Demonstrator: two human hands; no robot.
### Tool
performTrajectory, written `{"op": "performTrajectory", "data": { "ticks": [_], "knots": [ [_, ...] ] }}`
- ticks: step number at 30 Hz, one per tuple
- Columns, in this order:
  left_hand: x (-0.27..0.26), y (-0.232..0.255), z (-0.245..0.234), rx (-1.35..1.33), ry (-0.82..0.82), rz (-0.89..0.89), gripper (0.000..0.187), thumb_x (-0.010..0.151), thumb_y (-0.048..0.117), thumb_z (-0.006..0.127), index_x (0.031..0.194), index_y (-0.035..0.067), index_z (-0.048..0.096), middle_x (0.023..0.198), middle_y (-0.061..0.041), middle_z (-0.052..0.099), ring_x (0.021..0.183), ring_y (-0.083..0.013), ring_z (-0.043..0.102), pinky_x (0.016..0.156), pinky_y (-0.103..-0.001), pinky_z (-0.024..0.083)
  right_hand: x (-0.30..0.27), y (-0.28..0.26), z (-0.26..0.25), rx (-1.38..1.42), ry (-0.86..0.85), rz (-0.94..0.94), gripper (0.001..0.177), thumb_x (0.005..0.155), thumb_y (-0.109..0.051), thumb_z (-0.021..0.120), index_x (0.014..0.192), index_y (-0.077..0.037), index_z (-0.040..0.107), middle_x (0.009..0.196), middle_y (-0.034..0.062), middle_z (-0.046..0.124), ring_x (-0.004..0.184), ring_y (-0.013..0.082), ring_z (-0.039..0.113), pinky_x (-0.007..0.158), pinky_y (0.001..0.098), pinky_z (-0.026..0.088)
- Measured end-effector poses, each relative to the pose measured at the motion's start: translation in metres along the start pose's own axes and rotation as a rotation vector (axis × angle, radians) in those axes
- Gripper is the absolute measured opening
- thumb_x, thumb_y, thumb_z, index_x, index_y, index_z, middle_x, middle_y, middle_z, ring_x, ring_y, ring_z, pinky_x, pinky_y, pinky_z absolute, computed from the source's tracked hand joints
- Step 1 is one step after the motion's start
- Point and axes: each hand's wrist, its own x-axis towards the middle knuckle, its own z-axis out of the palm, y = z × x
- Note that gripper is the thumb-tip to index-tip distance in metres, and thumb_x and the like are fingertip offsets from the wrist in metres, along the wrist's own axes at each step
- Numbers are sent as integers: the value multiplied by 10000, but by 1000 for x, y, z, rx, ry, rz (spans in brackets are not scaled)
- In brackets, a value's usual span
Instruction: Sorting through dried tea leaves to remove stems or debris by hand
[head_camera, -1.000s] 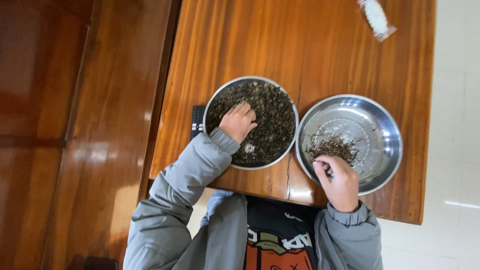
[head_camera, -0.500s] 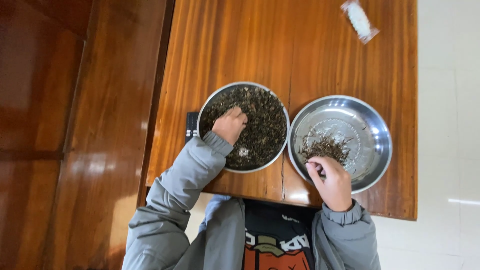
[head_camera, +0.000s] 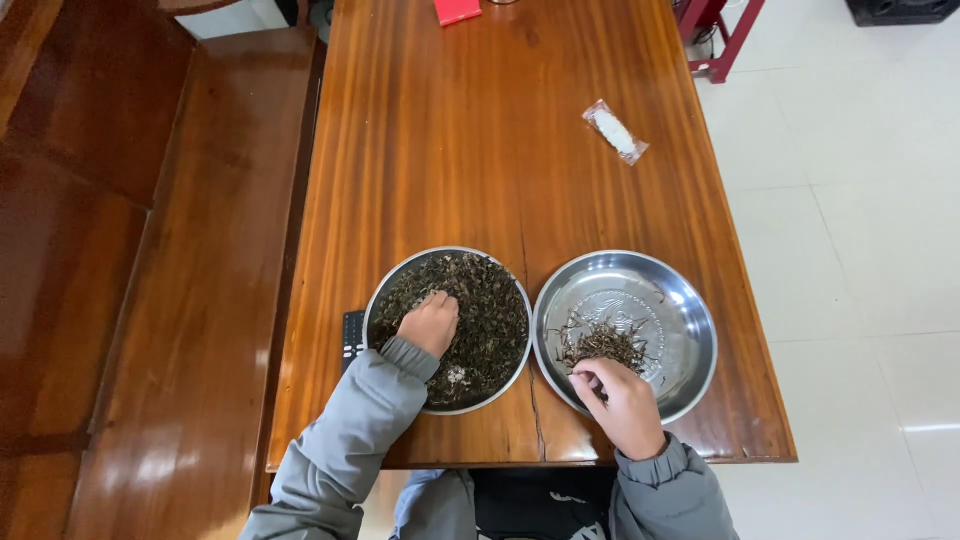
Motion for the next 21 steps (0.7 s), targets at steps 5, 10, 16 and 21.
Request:
{"op": "performTrajectory", "data": {
  "ticks": [5, 10, 16, 21],
  "knots": [
    [-2, 7, -17, -65, -117, -50, 143, 902, 185, 711, 949, 144, 582, 975, -47, 625, 906, -244, 642, 659, -404, 600, 0, 4, 0, 6, 20, -18, 132, 960, -247, 668, 978, -122, 704, 853, -3, 725, 726, 120, 678, 649, 262, 574],
    [-6, 1, -2, -21, -187, -57, 222, 892, 262, 763, 994, 127, 621, 1067, -47, 549, 1020, -252, 615, 645, -438, 603, 1, -1, -3, 12, 9, -23, 126, 966, -246, 657, 963, -126, 694, 841, -5, 718, 722, 128, 669, 639, 277, 556],
    [-5, 6, -3, 48, -159, -48, 147, 903, 205, 731, 953, 86, 661, 1053, -52, 613, 968, -227, 641, 618, -392, 622, 1, 1, -2, 21, 4, -3, 116, 960, -242, 663, 968, -131, 697, 850, -12, 720, 734, 115, 673, 652, 262, 569],
    [-8, 1, 11, 130, -47, -30, 93, 914, 193, 678, 864, 120, 650, 984, -28, 574, 882, -220, 645, 482, -408, 578, 0, 4, -1, 13, 10, -15, 124, 963, -239, 666, 962, -119, 697, 843, -5, 724, 728, 125, 678, 643, 270, 565]
  ]
}}
